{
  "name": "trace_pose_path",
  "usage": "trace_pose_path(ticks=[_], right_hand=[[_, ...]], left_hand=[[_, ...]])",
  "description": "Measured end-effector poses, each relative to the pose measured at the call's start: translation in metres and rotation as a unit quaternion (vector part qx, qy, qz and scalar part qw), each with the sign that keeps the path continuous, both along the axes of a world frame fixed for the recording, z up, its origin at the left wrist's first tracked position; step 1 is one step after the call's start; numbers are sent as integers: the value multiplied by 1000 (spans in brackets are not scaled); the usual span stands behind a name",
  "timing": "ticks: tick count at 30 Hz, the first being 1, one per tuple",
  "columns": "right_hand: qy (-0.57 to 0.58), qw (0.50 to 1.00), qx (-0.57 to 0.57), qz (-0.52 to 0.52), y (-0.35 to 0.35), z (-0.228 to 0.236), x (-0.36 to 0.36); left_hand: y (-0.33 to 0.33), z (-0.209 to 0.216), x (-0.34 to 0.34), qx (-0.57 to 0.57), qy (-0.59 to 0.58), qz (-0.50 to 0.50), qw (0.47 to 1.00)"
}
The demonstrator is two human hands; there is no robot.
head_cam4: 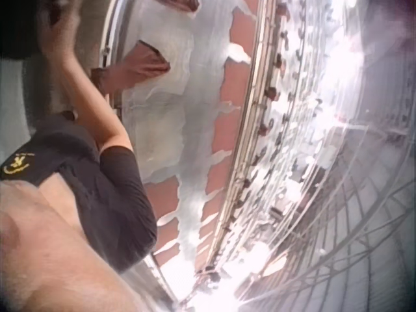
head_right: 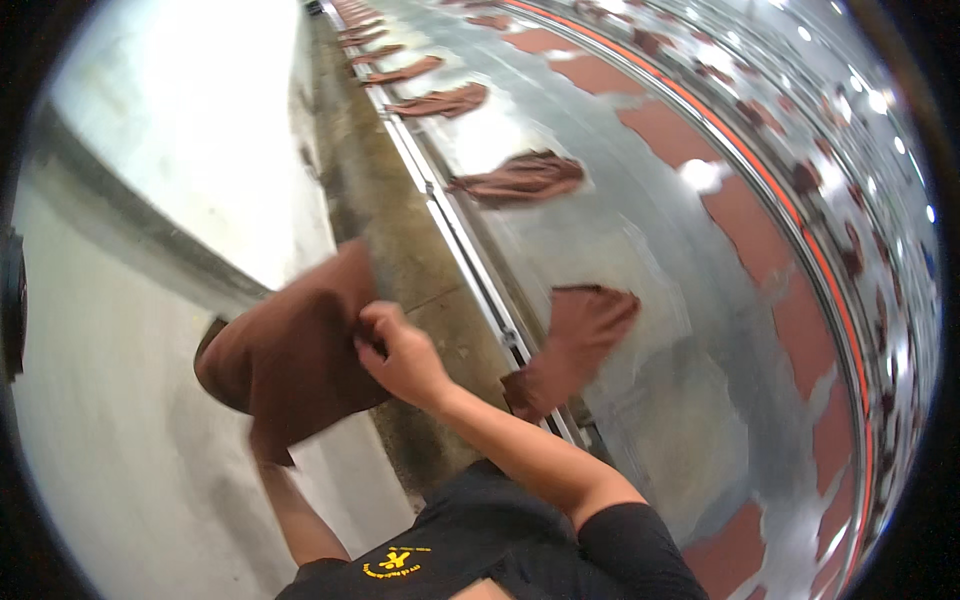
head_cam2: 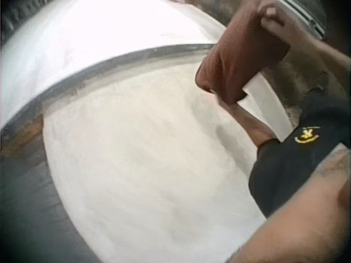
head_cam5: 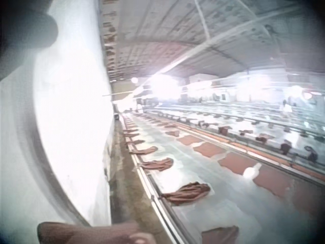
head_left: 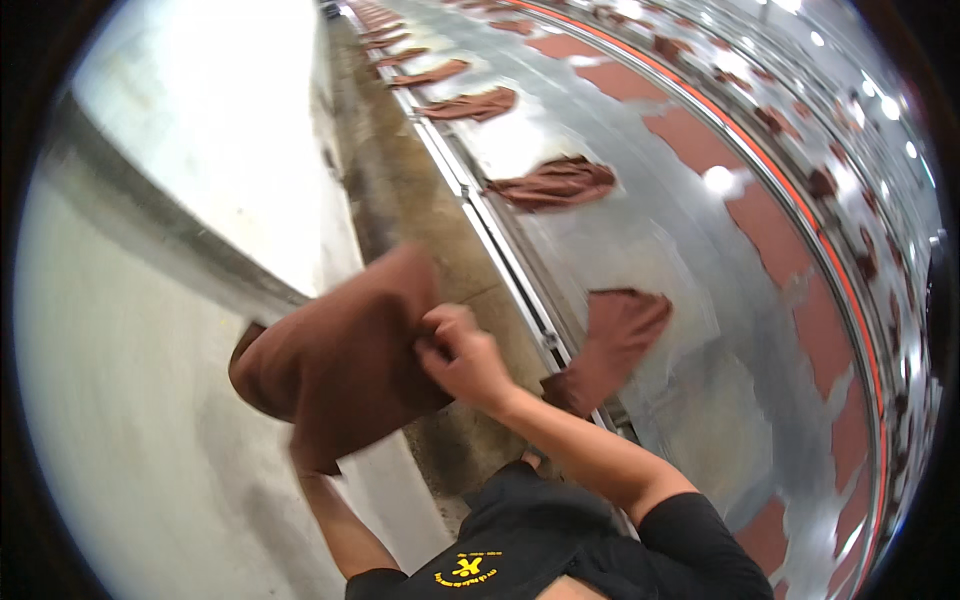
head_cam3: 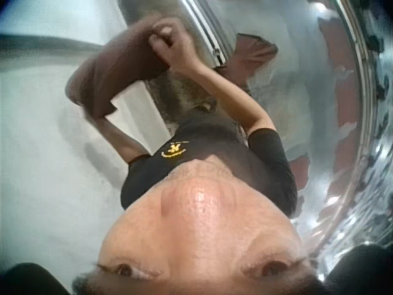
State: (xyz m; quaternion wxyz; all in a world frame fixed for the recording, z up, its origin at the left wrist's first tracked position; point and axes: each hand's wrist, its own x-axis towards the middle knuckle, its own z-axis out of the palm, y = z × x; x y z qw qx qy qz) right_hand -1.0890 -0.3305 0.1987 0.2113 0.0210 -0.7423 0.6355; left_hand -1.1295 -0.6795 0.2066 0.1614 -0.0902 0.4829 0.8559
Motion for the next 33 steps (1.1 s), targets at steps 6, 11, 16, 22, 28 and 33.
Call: trace_pose_path(ticks=[6,11,16,22,28,33], right_hand=[[-376,758,343,408,48,-178,82],[-331,921,-195,57,103,-124,140],[-71,977,-169,-112,156,4,246],[-120,803,-584,10,153,24,362],[-50,701,-637,-316,166,-20,421],[111,753,-580,-290,164,-43,534]], left_hand=[[76,-143,70,-148,-267,-141,942],[122,-68,-10,-127,-177,-257,941],[211,46,20,-207,214,-94,950],[314,60,98,-78,229,-270,932],[430,-5,128,-47,-62,-499,863],[445,-13,144,40,-47,-669,741]])
